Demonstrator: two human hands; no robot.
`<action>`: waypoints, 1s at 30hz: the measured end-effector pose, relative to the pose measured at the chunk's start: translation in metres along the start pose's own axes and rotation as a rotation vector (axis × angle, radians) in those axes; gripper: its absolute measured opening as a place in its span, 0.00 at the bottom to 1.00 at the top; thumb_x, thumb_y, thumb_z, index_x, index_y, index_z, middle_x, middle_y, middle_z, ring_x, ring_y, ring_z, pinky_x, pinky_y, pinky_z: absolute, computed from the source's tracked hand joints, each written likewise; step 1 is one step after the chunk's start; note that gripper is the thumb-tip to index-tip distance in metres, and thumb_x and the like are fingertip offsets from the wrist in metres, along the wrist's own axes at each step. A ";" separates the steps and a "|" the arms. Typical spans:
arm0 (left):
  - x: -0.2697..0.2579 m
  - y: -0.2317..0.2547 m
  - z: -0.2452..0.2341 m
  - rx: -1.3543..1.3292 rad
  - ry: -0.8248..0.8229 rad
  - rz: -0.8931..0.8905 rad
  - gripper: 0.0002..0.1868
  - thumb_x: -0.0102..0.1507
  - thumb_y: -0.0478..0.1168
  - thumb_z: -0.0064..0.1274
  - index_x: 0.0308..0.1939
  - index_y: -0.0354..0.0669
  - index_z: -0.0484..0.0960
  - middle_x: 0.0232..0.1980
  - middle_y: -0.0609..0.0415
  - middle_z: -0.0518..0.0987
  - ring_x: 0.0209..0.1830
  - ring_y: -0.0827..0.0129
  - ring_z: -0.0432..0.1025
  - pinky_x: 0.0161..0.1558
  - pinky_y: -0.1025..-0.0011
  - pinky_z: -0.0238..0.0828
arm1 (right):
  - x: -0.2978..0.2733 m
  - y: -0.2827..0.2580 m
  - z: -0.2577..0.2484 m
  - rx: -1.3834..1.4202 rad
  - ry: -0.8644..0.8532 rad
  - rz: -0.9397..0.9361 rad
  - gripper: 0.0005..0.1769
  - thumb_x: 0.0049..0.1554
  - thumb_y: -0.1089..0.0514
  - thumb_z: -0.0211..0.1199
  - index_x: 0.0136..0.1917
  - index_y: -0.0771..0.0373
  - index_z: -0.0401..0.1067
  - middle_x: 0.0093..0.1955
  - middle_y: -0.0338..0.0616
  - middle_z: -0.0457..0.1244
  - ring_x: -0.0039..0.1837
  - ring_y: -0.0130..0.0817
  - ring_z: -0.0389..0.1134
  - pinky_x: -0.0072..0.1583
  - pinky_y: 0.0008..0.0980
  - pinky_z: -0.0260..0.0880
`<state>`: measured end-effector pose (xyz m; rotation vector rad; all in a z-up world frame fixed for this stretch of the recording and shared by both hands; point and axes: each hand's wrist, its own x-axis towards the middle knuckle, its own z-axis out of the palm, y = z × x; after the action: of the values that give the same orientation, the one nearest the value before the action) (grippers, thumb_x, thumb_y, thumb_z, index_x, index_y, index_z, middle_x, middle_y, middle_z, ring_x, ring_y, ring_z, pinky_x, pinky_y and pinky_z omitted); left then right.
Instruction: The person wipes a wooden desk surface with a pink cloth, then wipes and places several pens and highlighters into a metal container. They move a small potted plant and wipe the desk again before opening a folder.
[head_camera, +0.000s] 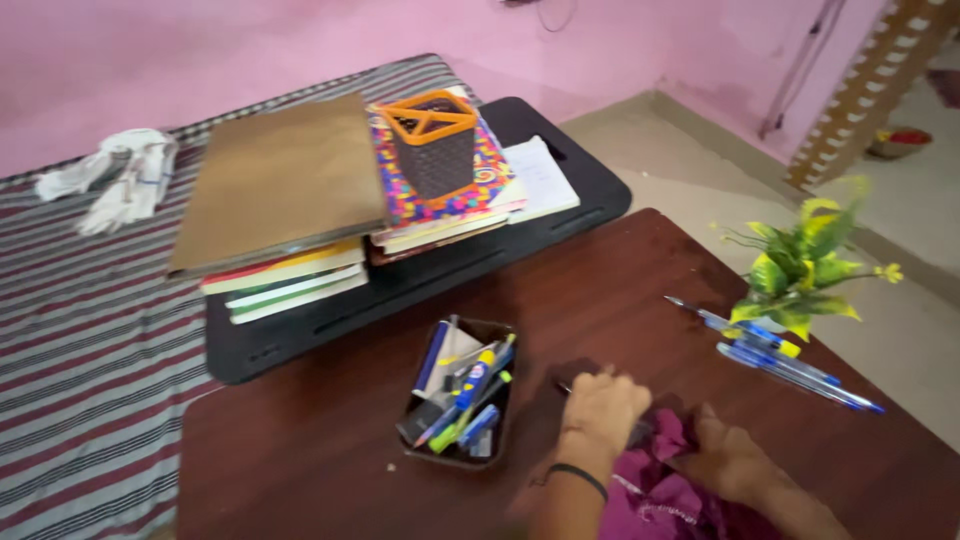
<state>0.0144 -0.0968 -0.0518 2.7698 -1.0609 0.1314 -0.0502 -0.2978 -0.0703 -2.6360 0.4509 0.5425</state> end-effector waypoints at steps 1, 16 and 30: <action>-0.009 -0.011 -0.006 0.009 -0.003 -0.032 0.09 0.65 0.39 0.49 0.44 0.55 0.85 0.48 0.56 0.83 0.55 0.60 0.76 0.48 0.57 0.71 | 0.006 -0.002 0.004 -0.013 0.004 0.014 0.39 0.50 0.39 0.69 0.70 0.54 0.65 0.62 0.55 0.70 0.68 0.52 0.70 0.67 0.45 0.70; -0.056 0.032 -0.228 -0.681 0.082 -0.524 0.17 0.74 0.49 0.36 0.54 0.41 0.72 0.45 0.31 0.81 0.49 0.33 0.75 0.51 0.40 0.70 | -0.046 -0.164 -0.119 1.343 0.113 0.072 0.13 0.65 0.44 0.55 0.54 0.53 0.69 0.50 0.41 0.68 0.54 0.38 0.66 0.59 0.47 0.66; -0.094 0.025 -0.330 -0.748 0.203 -0.114 0.14 0.65 0.35 0.50 0.50 0.25 0.74 0.37 0.28 0.81 0.38 0.39 0.78 0.43 0.51 0.74 | -0.052 -0.224 -0.204 1.831 0.099 -0.272 0.14 0.70 0.46 0.45 0.56 0.49 0.71 0.54 0.36 0.69 0.54 0.34 0.70 0.60 0.43 0.72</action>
<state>-0.0788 0.0095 0.2622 2.0788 -0.7031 -0.0049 0.0529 -0.1845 0.1967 -0.9006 0.3090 -0.1569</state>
